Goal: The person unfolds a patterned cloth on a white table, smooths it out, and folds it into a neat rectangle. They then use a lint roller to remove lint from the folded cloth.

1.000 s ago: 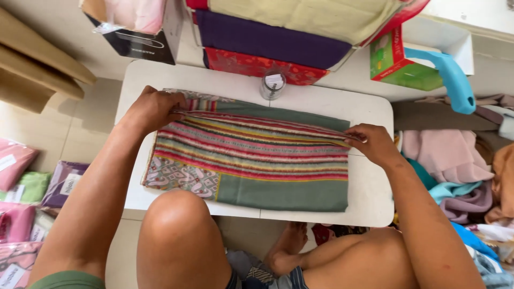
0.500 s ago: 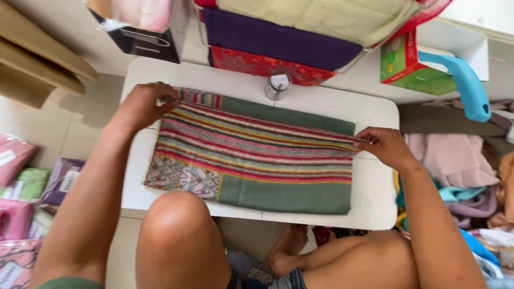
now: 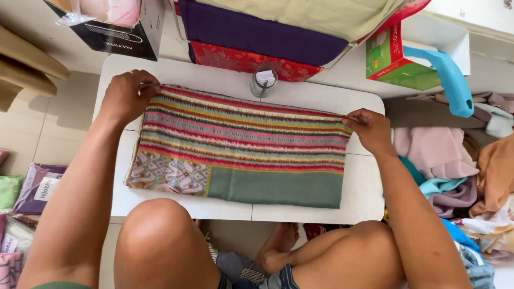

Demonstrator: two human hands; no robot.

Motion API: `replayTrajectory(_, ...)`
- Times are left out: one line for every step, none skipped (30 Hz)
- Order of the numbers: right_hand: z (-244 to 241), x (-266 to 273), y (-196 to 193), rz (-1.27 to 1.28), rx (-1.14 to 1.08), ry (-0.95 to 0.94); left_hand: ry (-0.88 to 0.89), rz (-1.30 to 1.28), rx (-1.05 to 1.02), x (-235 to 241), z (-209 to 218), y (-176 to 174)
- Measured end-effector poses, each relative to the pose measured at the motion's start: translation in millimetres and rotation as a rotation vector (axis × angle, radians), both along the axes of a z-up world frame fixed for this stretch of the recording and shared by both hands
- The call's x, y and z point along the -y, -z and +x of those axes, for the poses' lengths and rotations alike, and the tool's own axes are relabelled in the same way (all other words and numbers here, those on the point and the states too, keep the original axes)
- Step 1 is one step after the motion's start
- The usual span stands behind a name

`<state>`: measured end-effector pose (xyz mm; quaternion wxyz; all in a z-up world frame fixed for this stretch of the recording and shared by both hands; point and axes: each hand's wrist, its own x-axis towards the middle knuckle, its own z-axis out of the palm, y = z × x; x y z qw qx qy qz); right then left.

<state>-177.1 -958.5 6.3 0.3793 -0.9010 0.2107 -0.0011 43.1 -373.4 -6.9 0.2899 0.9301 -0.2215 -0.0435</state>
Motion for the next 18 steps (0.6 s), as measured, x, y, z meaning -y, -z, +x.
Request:
replayTrajectory(2,-3,4,-0.054,-0.024,0.011,-0.029,0.054,0.026,1,2,7)
replayTrajectory(4,-6,8,-0.108,-0.049,0.022,-0.058,0.107,0.053,2,5,15)
replayTrajectory(7,-14,6,-0.107,-0.051,0.022,-0.058,0.109,0.051,-1,13,38)
replayTrajectory(9,-22,3,-0.143,-0.013,-0.014,-0.073,0.176,0.2,-5,21,62)
replayTrajectory(11,-30,1,-0.18,0.024,-0.05,-0.087,0.242,0.347,-8,29,87)
replayTrajectory(13,-46,-14,-0.179,0.02,-0.05,-0.087,0.243,0.343,3,15,64)
replayTrajectory(16,-62,-29,-0.251,0.117,-0.119,-0.054,0.222,0.518,14,1,41)
replayTrajectory(19,-77,-44,-0.324,0.215,-0.187,-0.021,0.199,0.693,25,-12,18)
replayTrajectory(16,-81,-39,-0.322,0.213,-0.187,-0.02,0.2,0.692,30,-28,15)
replayTrajectory(12,-85,-35,-0.34,0.258,-0.315,0.158,0.108,0.701,35,-44,13)
replayTrajectory(8,-90,-29,-0.352,0.302,-0.445,0.336,0.016,0.705,38,-62,10)
replayTrajectory(6,-96,-19,-0.348,0.3,-0.446,0.336,0.02,0.701,34,-72,11)
replayTrajectory(1,-103,-8,-0.427,0.195,-0.575,0.388,0.148,0.484,28,-84,11)
replayTrajectory(-4,-111,4,-0.505,0.09,-0.704,0.435,0.274,0.263,21,-97,11)
replayTrajectory(-10,-110,10,-0.497,0.087,-0.709,0.433,0.278,0.255,17,-96,19)
replayTrajectory(-16,-109,16,-0.54,-0.023,-0.736,0.425,0.316,0.247,13,-96,26)
replayTrajectory(-17,-106,20,-0.591,-0.124,-0.759,0.414,0.35,0.252,11,-92,31)
replayTrajectory(-14,-103,22,-0.593,-0.118,-0.761,0.409,0.352,0.255,11,-89,32)
